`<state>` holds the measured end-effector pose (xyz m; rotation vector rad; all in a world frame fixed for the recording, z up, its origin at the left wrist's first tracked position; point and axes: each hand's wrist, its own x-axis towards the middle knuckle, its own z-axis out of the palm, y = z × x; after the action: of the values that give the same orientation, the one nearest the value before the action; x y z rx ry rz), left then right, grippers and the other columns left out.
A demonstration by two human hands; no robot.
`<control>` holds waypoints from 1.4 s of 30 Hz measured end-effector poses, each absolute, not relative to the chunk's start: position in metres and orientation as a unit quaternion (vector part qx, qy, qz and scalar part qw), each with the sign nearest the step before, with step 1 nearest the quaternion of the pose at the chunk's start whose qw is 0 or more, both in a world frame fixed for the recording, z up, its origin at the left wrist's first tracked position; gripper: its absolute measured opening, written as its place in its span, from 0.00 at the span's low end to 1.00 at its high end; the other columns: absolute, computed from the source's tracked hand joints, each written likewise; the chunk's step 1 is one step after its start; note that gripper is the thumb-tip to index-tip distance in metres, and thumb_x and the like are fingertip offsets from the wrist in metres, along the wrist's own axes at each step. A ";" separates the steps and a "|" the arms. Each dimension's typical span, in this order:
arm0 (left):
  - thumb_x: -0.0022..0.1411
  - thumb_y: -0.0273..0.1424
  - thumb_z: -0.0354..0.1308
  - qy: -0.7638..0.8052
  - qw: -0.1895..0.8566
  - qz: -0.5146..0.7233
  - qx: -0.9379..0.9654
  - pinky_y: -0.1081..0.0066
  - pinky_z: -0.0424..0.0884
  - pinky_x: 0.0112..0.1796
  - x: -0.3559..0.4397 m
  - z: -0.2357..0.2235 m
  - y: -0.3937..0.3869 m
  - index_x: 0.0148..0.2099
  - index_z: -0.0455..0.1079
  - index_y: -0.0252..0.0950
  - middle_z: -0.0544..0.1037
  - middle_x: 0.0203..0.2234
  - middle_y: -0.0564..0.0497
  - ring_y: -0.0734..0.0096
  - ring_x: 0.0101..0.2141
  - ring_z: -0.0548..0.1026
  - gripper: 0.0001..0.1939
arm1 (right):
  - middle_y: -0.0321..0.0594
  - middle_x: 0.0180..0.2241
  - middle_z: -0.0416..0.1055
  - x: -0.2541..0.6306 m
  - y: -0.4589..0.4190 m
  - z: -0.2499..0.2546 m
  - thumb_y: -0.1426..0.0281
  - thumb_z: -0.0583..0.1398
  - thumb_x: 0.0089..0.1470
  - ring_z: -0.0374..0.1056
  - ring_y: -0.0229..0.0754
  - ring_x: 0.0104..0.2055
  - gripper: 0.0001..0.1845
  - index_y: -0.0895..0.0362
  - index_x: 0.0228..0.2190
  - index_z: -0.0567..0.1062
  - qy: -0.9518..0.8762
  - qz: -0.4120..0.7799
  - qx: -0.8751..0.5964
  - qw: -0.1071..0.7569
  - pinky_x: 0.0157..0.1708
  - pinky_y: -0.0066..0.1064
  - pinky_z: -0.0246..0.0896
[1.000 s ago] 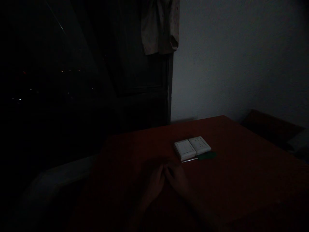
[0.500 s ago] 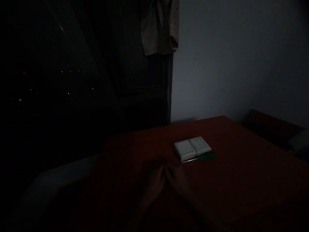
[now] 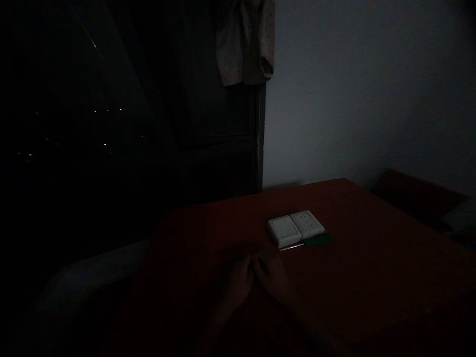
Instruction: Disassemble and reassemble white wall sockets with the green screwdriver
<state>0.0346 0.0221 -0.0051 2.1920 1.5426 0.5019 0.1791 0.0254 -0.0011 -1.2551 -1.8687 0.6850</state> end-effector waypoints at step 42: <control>0.63 0.25 0.47 0.557 0.193 0.181 0.787 0.61 0.65 0.53 0.033 -0.007 0.021 0.56 0.66 0.38 0.74 0.51 0.43 0.61 0.50 0.72 0.20 | 0.41 0.32 0.74 0.180 0.025 -0.001 0.73 0.52 0.58 0.69 0.41 0.34 0.12 0.56 0.31 0.75 -0.730 0.278 -0.492 0.385 0.36 0.29 0.60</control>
<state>0.0333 0.0215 -0.0073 2.2073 1.5638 0.5086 0.1796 0.0253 -0.0008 -1.2520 -1.8585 0.7083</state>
